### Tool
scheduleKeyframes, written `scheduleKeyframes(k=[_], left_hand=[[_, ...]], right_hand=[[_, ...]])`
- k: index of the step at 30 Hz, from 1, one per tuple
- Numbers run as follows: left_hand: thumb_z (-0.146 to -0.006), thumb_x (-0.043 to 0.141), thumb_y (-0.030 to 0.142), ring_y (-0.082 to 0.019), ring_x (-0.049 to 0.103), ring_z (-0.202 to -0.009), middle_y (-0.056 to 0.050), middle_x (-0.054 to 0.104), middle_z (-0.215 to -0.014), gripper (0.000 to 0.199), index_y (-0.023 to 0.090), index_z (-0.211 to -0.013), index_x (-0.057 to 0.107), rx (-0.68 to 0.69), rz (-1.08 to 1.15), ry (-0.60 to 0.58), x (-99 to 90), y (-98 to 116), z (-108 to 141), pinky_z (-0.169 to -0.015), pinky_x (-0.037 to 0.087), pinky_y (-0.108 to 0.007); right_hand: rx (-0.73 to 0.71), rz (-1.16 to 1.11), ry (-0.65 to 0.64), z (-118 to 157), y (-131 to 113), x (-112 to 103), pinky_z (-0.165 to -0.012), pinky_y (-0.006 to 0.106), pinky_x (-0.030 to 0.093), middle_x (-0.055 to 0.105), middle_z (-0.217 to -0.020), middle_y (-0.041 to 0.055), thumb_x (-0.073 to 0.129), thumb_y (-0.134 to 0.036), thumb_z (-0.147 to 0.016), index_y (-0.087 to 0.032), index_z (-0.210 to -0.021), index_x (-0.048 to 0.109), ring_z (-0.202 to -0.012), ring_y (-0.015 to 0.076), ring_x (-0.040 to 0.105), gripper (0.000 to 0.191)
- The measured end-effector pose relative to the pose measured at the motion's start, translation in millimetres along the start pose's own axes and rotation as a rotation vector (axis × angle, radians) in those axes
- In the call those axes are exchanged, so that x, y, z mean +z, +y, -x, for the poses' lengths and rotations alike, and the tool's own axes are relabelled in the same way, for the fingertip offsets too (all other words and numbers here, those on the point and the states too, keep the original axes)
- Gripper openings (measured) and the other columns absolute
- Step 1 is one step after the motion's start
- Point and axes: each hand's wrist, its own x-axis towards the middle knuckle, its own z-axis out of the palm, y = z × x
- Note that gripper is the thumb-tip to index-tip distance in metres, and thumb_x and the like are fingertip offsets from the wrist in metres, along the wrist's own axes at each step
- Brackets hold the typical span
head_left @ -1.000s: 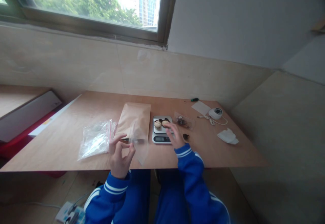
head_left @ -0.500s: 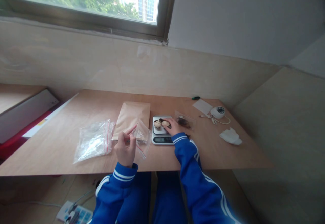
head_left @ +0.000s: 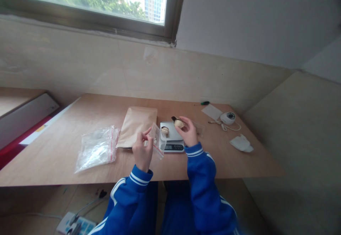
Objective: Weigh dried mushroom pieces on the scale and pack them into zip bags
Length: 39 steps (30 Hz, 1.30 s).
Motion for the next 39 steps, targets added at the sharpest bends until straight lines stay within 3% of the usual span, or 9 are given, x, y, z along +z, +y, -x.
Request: scheduleKeyframes(k=[6, 10, 14, 18, 24, 28, 34, 37, 39], left_hand=[[-0.087, 0.048, 0.028, -0.018, 0.068, -0.084, -0.006, 0.068, -0.117, 0.013, 0.022, -0.076, 0.043, -0.045, 0.03, -0.05, 6.1, 2.6, 1.4, -0.07, 0.052, -0.029], [-0.087, 0.047, 0.031, -0.017, 0.069, -0.076, -0.009, 0.067, -0.118, 0.015, 0.022, -0.077, 0.042, -0.068, 0.081, -0.069, 3.7, 1.6, 5.5, -0.065, 0.051, -0.028], [-0.087, 0.045, 0.029, -0.014, 0.066, -0.061, -0.007, 0.072, -0.102, 0.014, 0.022, -0.075, 0.041, -0.099, 0.042, -0.065, -2.3, 3.0, 9.7, -0.056, 0.047, -0.024], [-0.086, 0.046, 0.029, -0.015, 0.067, -0.062, -0.006, 0.073, -0.094, 0.014, 0.022, -0.074, 0.04, -0.117, -0.031, -0.04, -4.6, 5.8, 10.7, -0.054, 0.045, -0.024], [-0.086, 0.047, 0.03, -0.018, 0.069, -0.069, -0.008, 0.072, -0.1, 0.012, 0.023, -0.078, 0.042, -0.142, -0.056, -0.042, -1.5, 12.3, 12.2, -0.057, 0.046, -0.025], [-0.09, 0.042, 0.033, -0.021, 0.07, -0.076, -0.011, 0.072, -0.102, 0.013, 0.024, -0.081, 0.04, -0.197, 0.06, 0.011, -2.8, 17.9, 16.4, -0.059, 0.049, -0.028], [-0.09, 0.044, 0.043, -0.023, 0.07, -0.088, -0.014, 0.069, -0.109, 0.021, 0.024, -0.087, 0.036, -0.301, 0.392, 0.038, 10.4, 2.9, 25.0, -0.067, 0.055, -0.033], [-0.093, 0.038, 0.044, -0.023, 0.066, -0.103, -0.017, 0.063, -0.119, 0.022, 0.022, -0.091, 0.036, -0.347, 0.59, 0.074, 16.0, -15.6, 32.6, -0.084, 0.054, -0.04], [-0.093, 0.038, 0.043, -0.023, 0.059, -0.115, -0.018, 0.059, -0.126, 0.022, 0.021, -0.095, 0.04, -0.317, 0.552, 0.05, 12.8, -29.3, 40.7, -0.096, 0.047, -0.043]], right_hand=[[-0.064, 0.076, -0.325, 29.4, -71.4, 12.8, -0.088, 0.032, 0.052, 0.062, -0.116, 0.0071, 0.065, -0.016, -0.07, -0.022, -0.111, 0.057, -0.102, 0.019, 0.063, 0.042], [-0.232, 0.363, -0.47, 43.9, -82.8, 19.8, -0.102, 0.041, 0.042, 0.062, -0.115, 0.0074, 0.056, -0.005, -0.069, -0.022, -0.106, 0.06, -0.117, 0.023, 0.054, 0.041], [-0.252, 0.44, -0.517, 46.6, -81.8, 24.7, -0.102, 0.041, 0.042, 0.061, -0.114, 0.0091, 0.053, -0.002, -0.069, -0.02, -0.104, 0.059, -0.116, 0.0235, 0.054, 0.04], [-0.108, 0.348, -0.465, 45.6, -85.3, 24.8, -0.093, 0.04, 0.048, 0.063, -0.106, 0.0067, 0.058, -0.007, -0.068, -0.02, -0.101, 0.058, -0.103, 0.0224, 0.06, 0.036], [0.29, -0.187, -0.396, 55.5, -90.7, 27.2, -0.082, 0.032, 0.053, 0.062, -0.109, 0.0054, 0.072, -0.023, -0.064, -0.023, -0.106, 0.053, -0.093, 0.0178, 0.065, 0.046], [0.374, -0.256, -0.362, 63.1, -82.9, 29.5, -0.081, 0.032, 0.054, 0.061, -0.108, 0.0054, 0.075, -0.027, -0.062, -0.023, -0.105, 0.054, -0.09, 0.0172, 0.065, 0.048], [0.26, -0.123, -0.233, 66.6, -41.6, 46.6, -0.087, 0.034, 0.051, 0.064, -0.107, 0.0057, 0.072, -0.022, -0.06, -0.022, -0.102, 0.057, -0.097, 0.0193, 0.064, 0.044], [0.364, -0.099, -0.181, 72.5, -11.9, 52.4, -0.082, 0.037, 0.053, 0.067, -0.091, 0.0033, 0.074, -0.022, -0.054, -0.021, -0.094, 0.056, -0.085, 0.02, 0.066, 0.044], [0.428, -0.13, -0.178, 80.0, 6.3, 50.2, -0.077, 0.038, 0.054, 0.067, -0.083, 0.0021, 0.076, -0.024, -0.053, -0.021, -0.092, 0.055, -0.077, 0.0201, 0.067, 0.044]])
